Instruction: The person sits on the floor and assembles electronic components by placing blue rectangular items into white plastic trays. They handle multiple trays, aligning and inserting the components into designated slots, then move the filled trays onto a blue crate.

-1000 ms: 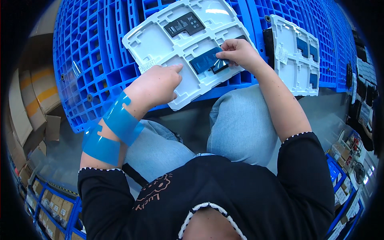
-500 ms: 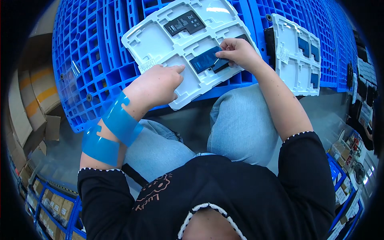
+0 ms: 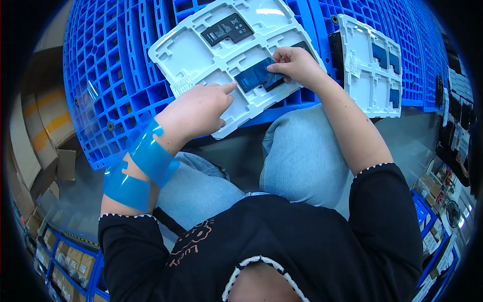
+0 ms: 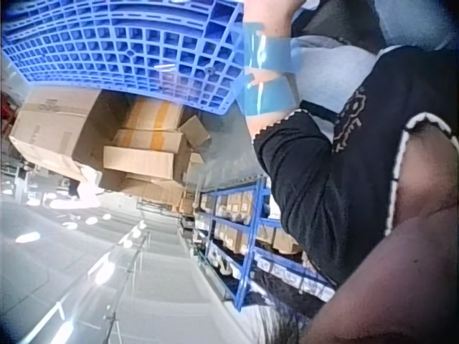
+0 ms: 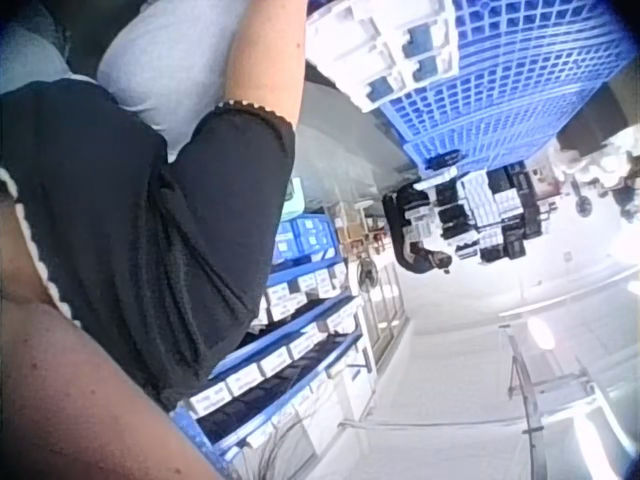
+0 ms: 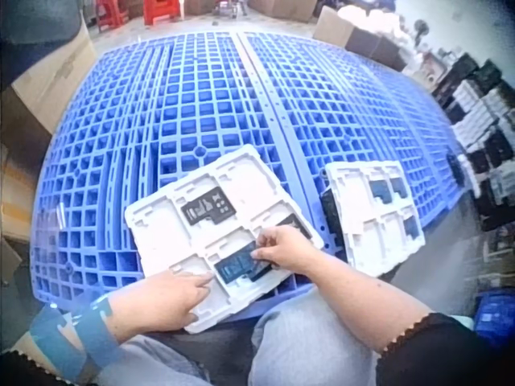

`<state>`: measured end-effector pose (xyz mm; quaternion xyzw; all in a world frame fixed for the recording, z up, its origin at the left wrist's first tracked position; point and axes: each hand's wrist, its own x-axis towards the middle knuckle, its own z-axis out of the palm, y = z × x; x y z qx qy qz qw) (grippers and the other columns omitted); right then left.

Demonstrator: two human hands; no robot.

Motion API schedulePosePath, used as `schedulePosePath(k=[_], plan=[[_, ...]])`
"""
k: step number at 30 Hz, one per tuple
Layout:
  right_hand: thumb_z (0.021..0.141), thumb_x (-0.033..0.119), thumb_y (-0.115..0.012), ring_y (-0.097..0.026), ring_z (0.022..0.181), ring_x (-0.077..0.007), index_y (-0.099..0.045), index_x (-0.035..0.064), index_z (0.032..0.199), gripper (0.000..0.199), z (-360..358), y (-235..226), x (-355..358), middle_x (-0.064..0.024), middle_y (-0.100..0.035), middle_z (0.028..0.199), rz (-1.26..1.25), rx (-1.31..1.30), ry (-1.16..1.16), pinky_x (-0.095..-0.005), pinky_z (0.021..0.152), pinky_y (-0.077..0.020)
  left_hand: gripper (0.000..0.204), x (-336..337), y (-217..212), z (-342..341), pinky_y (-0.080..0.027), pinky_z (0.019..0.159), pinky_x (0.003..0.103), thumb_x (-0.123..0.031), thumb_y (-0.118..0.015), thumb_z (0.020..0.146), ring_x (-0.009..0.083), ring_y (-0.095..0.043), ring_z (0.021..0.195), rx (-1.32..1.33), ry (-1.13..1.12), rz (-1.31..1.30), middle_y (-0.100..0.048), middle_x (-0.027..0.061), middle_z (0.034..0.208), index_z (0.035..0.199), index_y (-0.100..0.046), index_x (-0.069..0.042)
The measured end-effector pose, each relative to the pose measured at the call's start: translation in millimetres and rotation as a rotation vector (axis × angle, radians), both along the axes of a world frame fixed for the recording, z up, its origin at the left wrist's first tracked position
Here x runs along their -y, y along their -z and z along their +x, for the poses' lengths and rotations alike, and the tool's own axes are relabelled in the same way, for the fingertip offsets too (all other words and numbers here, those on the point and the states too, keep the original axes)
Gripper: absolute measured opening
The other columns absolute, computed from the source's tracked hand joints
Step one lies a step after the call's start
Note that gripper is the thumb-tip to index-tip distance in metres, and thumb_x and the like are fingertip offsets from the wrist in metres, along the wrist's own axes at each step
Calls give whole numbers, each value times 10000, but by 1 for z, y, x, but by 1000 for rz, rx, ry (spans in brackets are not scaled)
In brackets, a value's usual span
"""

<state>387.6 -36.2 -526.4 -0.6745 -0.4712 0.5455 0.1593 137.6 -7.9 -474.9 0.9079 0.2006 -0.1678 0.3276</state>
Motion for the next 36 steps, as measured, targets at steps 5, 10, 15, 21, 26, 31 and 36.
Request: schedulePosePath(k=[5,10,15,21,26,31,36], plan=[[771,120,-690,-486,490,-71,-539,27,738,181,-1,0,0,5,-512,594,-9,1,16,-222,456,-399,360,-2,-2,0,-447,912,383,-70,-642,691,315,-542,1059,-1,2,-11,-464,164,1308,1033,-598,30],[769,115,-688,-479,483,-75,-544,20,741,175,1,4,1,-1,-514,595,5,-7,13,-232,450,-388,352,-2,-4,6,-448,914,376,-60,-661,668,310,-536,1058,33,-7,2,-463,147,1311,1003,-608,31],[758,118,-692,-488,499,-83,-559,6,753,174,-3,1,0,-7,-517,600,29,65,-4,-246,459,-390,333,1,-2,11,-451,907,367,-73,-674,655,291,-531,1051,60,0,5,-445,123,1336,966,-616,30],[711,162,-690,-587,611,-228,-555,-2,779,223,-7,11,6,-90,-589,665,278,363,-131,-337,562,-461,271,3,2,15,-457,881,374,-93,-677,653,283,-538,1022,-21,24,-2,-423,119,1360,881,-615,39],[728,111,-583,-614,779,-365,-488,42,911,217,-30,-12,6,-158,-625,830,281,768,-173,-426,677,-487,250,3,1,14,-452,868,385,-96,-680,648,281,-542,1005,-34,26,5,-429,118,1355,847,-616,41],[750,201,-642,-607,815,-286,-524,39,1011,329,-50,-31,12,-143,-597,972,585,313,-82,-370,724,-479,228,11,1,12,-443,851,386,-102,-658,659,288,-558,949,16,54,72,-498,156,1241,853,-631,16],[813,345,-635,-543,1025,-221,-507,42,1220,523,-93,-54,17,-129,-550,1122,541,-369,-217,-337,856,-439,163,28,-4,26,-442,805,383,-58,-604,671,309,-584,812,46,95,97,-598,167,966,820,-647,-9]])
